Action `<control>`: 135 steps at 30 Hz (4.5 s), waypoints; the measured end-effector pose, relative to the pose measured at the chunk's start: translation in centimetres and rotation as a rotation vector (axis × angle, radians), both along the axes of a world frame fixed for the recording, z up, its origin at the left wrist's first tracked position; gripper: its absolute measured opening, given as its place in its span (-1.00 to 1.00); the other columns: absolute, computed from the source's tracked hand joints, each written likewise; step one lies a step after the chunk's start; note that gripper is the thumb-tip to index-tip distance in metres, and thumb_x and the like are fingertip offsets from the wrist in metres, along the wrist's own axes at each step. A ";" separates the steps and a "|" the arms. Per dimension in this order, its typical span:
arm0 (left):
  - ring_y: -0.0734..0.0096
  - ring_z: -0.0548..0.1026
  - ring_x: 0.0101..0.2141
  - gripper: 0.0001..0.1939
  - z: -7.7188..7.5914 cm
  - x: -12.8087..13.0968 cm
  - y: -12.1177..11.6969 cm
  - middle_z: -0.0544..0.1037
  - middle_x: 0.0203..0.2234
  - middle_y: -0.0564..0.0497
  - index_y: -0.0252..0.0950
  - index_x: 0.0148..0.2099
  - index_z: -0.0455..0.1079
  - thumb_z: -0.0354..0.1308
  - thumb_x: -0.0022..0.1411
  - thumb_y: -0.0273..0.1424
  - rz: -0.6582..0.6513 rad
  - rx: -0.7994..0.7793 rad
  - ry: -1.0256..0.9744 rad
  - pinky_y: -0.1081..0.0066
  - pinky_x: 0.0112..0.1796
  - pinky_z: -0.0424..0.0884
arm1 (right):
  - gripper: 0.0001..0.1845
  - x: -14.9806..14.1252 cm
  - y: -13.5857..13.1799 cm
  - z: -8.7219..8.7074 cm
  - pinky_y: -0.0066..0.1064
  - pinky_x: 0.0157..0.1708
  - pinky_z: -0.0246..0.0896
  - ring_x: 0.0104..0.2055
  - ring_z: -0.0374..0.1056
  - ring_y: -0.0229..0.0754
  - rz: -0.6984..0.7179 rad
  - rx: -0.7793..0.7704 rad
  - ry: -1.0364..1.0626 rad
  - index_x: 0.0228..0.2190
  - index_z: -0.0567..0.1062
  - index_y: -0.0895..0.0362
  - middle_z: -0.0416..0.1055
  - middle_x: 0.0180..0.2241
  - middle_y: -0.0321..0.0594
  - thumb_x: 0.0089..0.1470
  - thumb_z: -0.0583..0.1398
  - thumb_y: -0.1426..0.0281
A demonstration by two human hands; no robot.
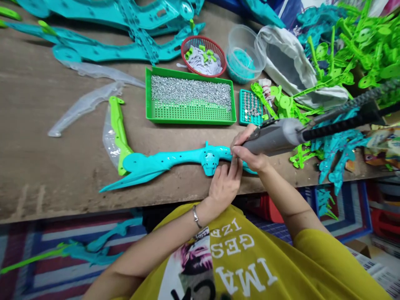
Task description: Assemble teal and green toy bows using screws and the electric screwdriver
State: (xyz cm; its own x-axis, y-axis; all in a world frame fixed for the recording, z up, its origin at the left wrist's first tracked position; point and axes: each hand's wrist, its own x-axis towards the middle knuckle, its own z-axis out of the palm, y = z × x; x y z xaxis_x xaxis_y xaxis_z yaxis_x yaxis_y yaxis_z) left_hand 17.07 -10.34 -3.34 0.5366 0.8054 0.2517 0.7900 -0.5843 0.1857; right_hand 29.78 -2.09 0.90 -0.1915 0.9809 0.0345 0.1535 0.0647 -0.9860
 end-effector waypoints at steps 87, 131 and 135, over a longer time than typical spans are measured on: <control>0.10 0.50 -0.06 -0.71 -1.8 -6.8 3.2 0.60 -0.08 -0.19 -0.27 0.02 0.51 0.26 0.31 -0.25 0.176 0.177 -0.404 0.13 -0.01 0.34 | -0.61 -2.0 10.4 0.8 -0.37 -0.45 0.31 -0.60 0.23 -0.30 -0.263 0.412 0.202 -0.30 0.41 -0.03 0.19 -0.62 -0.48 0.03 0.31 -0.02; 0.10 0.48 -0.11 -0.68 -2.0 -6.8 3.7 0.61 -0.13 -0.19 -0.30 -0.03 0.50 0.33 0.26 -0.23 0.162 0.253 -0.429 0.16 -0.06 0.31 | -0.69 -1.1 7.2 3.7 -0.41 -0.56 0.25 -0.66 0.23 -0.34 -0.340 0.396 0.273 -0.40 0.41 0.01 0.25 -0.67 -0.50 -0.01 0.37 0.13; 0.10 0.46 -0.09 -0.67 -2.2 -6.8 3.6 0.60 -0.10 -0.18 -0.27 0.00 0.49 0.32 0.27 -0.21 0.156 0.214 -0.441 0.16 -0.06 0.29 | -0.71 0.7 1.3 4.8 -0.37 -0.59 0.27 -0.67 0.24 -0.30 -0.357 0.262 0.291 -0.28 0.46 0.00 0.28 -0.67 -0.50 -0.03 0.39 0.24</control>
State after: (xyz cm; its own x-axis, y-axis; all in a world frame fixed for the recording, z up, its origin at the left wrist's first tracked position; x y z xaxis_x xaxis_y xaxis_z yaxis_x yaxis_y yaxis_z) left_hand 10.26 -6.73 -5.53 0.2197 0.7728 0.5954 0.7442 -0.5274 0.4099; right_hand 30.49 -0.82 5.74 0.2066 0.9346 0.2897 -0.0668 0.3089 -0.9488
